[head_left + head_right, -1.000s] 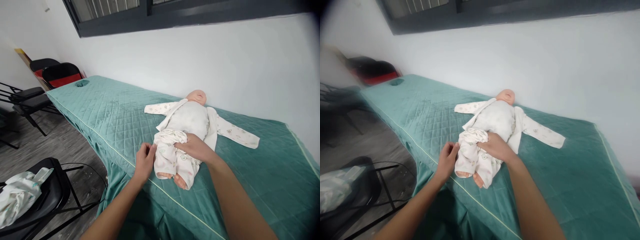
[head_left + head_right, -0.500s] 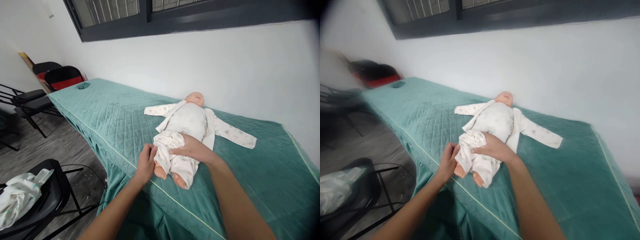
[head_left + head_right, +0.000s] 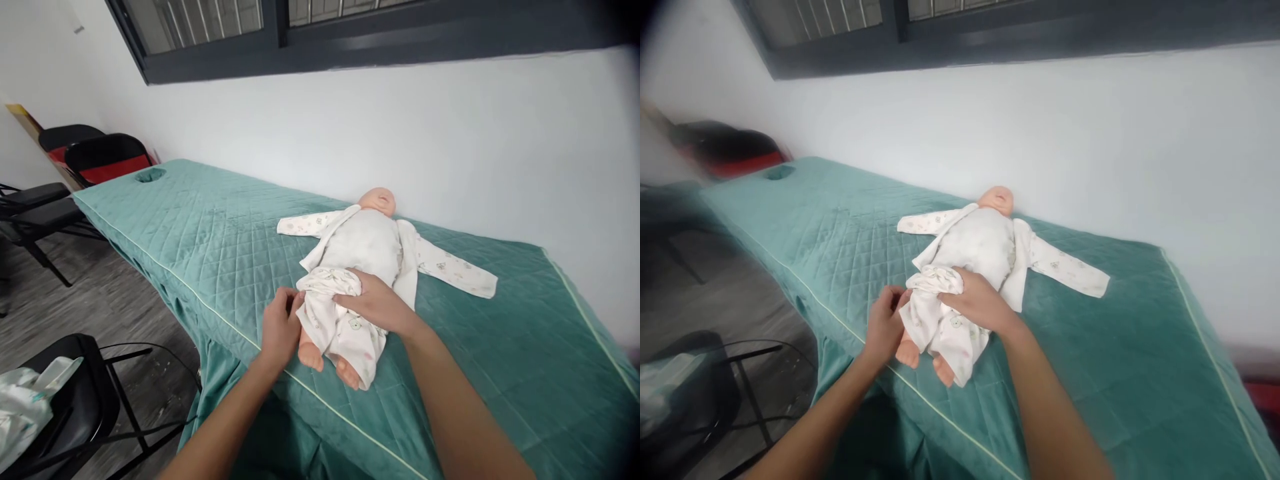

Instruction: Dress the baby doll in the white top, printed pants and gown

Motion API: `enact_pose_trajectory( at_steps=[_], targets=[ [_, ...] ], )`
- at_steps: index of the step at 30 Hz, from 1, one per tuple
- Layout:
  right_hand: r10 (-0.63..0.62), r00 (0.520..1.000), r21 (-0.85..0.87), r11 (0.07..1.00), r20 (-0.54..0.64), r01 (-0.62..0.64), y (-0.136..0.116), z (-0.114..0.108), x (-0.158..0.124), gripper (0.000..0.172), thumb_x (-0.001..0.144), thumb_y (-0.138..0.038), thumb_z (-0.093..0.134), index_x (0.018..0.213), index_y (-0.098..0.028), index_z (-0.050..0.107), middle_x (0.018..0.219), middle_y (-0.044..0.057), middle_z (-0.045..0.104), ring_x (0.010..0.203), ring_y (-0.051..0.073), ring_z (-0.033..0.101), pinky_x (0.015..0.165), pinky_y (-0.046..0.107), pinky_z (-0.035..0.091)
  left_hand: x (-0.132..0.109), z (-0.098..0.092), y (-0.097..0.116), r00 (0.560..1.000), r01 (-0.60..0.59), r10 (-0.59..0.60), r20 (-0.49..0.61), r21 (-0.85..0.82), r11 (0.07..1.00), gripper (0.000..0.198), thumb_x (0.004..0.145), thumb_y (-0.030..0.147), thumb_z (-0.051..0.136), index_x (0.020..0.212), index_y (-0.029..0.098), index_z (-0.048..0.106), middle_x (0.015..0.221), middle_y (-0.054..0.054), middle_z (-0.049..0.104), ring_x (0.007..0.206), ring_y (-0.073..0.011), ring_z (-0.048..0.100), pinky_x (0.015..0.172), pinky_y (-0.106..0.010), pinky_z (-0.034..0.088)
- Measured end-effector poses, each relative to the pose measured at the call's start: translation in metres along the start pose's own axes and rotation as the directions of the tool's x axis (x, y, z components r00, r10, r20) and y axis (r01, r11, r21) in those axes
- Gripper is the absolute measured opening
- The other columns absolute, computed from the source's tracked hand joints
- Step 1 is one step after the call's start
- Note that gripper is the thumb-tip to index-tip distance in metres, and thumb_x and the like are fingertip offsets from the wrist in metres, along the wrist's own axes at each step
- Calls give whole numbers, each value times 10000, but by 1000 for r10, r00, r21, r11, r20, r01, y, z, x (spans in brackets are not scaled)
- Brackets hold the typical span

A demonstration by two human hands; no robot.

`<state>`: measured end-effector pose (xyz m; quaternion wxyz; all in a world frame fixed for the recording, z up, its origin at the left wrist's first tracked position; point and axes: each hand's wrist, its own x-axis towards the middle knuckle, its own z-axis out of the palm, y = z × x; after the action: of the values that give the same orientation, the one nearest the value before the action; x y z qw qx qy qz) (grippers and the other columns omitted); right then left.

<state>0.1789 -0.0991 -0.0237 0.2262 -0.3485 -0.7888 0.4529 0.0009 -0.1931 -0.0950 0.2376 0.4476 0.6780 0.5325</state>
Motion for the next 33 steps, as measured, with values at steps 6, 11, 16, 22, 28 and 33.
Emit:
enact_pose_trajectory(
  at_steps=[6, 11, 16, 22, 28, 33],
  targets=[
    [1, 998, 225, 974, 61, -15, 5, -19, -7, 337, 886, -487, 624, 1068, -203, 626, 1023, 48, 689, 972, 213, 648, 836, 331, 519, 51, -4, 24, 971, -233, 231, -53, -32, 972, 161, 891, 364, 578, 923, 220, 644, 978, -36, 665, 924, -179, 589, 828, -286, 444],
    [70, 922, 392, 915, -381, 93, 27, -45, -10, 239, 895, -459, 618, 922, -222, 626, 966, 53, 715, 873, 200, 685, 823, 353, 529, 133, 26, 27, 980, -78, 97, 173, -116, 990, 279, 858, 432, 576, 917, 178, 674, 992, -56, 691, 918, -195, 601, 833, -308, 443],
    [264, 465, 139, 948, -845, -287, 73, -83, -12, 207, 797, -411, 676, 869, -223, 628, 888, 47, 707, 845, 228, 654, 786, 369, 474, 184, 62, 25, 840, 171, -36, 542, -201, 965, 446, 795, 569, 613, 910, 142, 674, 911, -67, 685, 847, -196, 598, 773, -308, 445],
    [423, 604, 19, 829, -675, -559, 93, -78, -3, 343, 839, -530, 550, 861, -205, 653, 909, 74, 723, 879, 253, 647, 783, 368, 441, 185, 60, 21, 791, 239, -53, 610, -228, 944, 482, 772, 638, 643, 861, 165, 618, 770, 7, 599, 661, -110, 505, 593, -228, 375],
    [468, 583, 82, 821, -664, -566, 91, -74, -5, 438, 772, -638, 606, 852, -207, 603, 761, 30, 687, 711, 203, 593, 636, 315, 401, 199, 36, 1, 796, 401, -137, 590, -343, 849, 439, 695, 544, 755, 837, 177, 560, 720, 25, 570, 570, -94, 484, 528, -215, 358],
    [414, 608, -47, 800, -677, -598, 93, -84, -14, 385, 800, -580, 587, 709, -205, 595, 657, 5, 630, 656, 179, 545, 620, 309, 374, 210, 23, -11, 951, 185, -194, 239, 60, 981, 295, 758, 466, 668, 835, 186, 617, 802, -18, 661, 661, -153, 584, 591, -247, 392]
  ],
)
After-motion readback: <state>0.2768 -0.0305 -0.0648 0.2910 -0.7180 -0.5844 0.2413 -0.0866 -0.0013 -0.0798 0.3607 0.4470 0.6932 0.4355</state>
